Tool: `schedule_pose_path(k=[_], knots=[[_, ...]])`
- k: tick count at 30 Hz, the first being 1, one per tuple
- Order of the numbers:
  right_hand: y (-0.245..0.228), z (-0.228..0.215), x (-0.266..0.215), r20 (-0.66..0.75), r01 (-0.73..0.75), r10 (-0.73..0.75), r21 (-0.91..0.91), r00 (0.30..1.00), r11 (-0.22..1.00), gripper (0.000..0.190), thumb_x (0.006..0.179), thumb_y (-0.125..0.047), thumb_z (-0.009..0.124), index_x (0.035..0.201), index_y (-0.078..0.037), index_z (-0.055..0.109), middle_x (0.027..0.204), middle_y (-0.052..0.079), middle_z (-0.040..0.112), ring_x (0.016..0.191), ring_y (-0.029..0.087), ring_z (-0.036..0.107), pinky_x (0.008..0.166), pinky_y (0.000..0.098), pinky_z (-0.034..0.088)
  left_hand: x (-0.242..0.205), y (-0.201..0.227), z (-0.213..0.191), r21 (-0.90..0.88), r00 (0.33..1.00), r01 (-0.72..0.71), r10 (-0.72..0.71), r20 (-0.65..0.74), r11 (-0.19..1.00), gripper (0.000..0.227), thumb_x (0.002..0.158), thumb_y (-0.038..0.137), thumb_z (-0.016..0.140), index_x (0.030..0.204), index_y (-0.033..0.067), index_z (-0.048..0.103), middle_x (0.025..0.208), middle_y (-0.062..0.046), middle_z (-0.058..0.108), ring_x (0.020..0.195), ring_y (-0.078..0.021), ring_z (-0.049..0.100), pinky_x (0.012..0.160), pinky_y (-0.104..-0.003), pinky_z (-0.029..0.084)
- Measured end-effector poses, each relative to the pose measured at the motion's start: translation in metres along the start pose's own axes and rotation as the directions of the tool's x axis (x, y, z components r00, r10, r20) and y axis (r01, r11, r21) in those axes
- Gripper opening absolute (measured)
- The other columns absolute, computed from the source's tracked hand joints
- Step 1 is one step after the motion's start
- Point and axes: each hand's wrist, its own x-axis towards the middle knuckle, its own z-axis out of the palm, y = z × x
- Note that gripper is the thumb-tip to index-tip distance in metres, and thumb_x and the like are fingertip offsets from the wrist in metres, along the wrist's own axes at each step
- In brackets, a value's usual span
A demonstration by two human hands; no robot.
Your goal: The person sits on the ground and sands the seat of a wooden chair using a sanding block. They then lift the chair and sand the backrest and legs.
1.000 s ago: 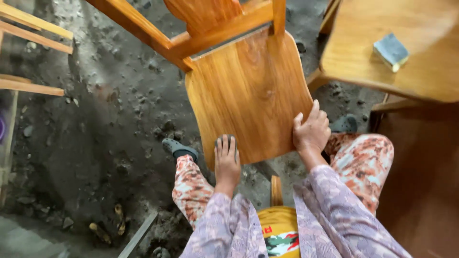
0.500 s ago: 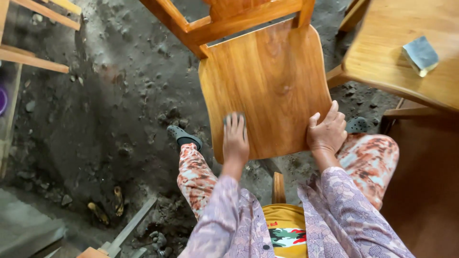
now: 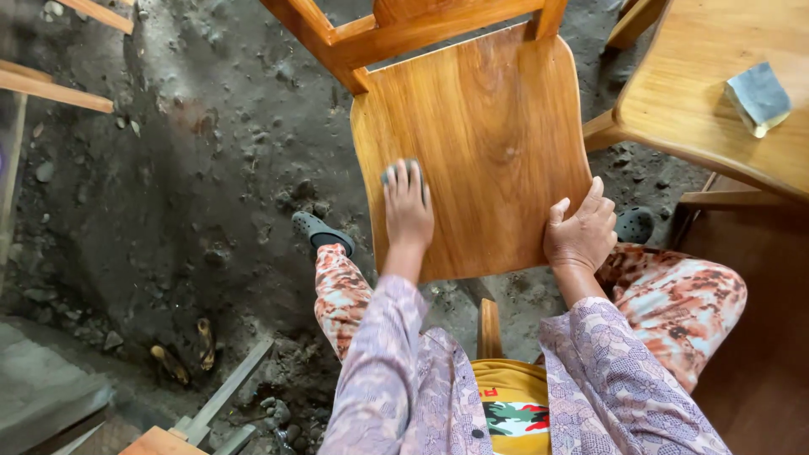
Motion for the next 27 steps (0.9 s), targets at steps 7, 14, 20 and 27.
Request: schedule_pose_path(k=[7,14,20,27], knots=[[0.003,0.005,-0.001,-0.033,0.009,-0.01,-0.029,0.999,1.0,0.073,0.086,-0.047,0.058,0.151,-0.016,0.047,0.102,0.007,0.051,0.085,0.03,0.06,0.057,0.0479,0.056,0.003,0.002,-0.006,-0.053,0.993,0.093,-0.088,0.082,0.994,0.048,0.108,0.031,0.043,0.153,0.0131,0.048,0.16,-0.018,0.04,0.148,-0.0428,0.036,0.117,-0.056,0.037],[0.002,0.002,0.0,0.001,0.006,-0.006,-0.011,1.0,1.0,0.072,0.087,-0.046,0.058,0.152,-0.016,0.047,0.105,0.008,0.052,0.087,0.031,0.062,0.058,0.0483,0.057,-0.149,0.027,-0.052,-0.036,0.999,-0.049,0.049,-0.005,0.998,0.05,0.105,0.025,0.049,0.153,0.01,0.048,0.161,-0.018,0.04,0.147,-0.037,0.037,0.118,-0.048,0.033],[0.002,0.002,-0.001,0.026,0.012,-0.011,-0.022,1.0,1.0,0.072,0.089,-0.046,0.057,0.153,-0.016,0.045,0.106,0.008,0.052,0.089,0.031,0.062,0.058,0.0483,0.057,-0.107,0.021,-0.046,-0.041,0.997,-0.074,0.074,-0.018,0.996,0.051,0.105,0.023,0.048,0.155,0.0101,0.045,0.162,-0.019,0.037,0.148,-0.0384,0.036,0.119,-0.05,0.031],[-0.005,-0.011,0.003,0.074,-0.015,0.012,0.045,0.997,0.999,0.069,0.091,-0.042,0.057,0.151,-0.013,0.043,0.105,0.013,0.054,0.089,0.038,0.063,0.061,0.0552,0.056,0.028,-0.018,0.018,0.035,0.995,0.012,-0.008,-0.097,0.999,0.049,0.099,0.024,0.057,0.146,0.0103,0.054,0.152,-0.019,0.049,0.141,-0.0426,0.045,0.111,-0.056,0.042]])
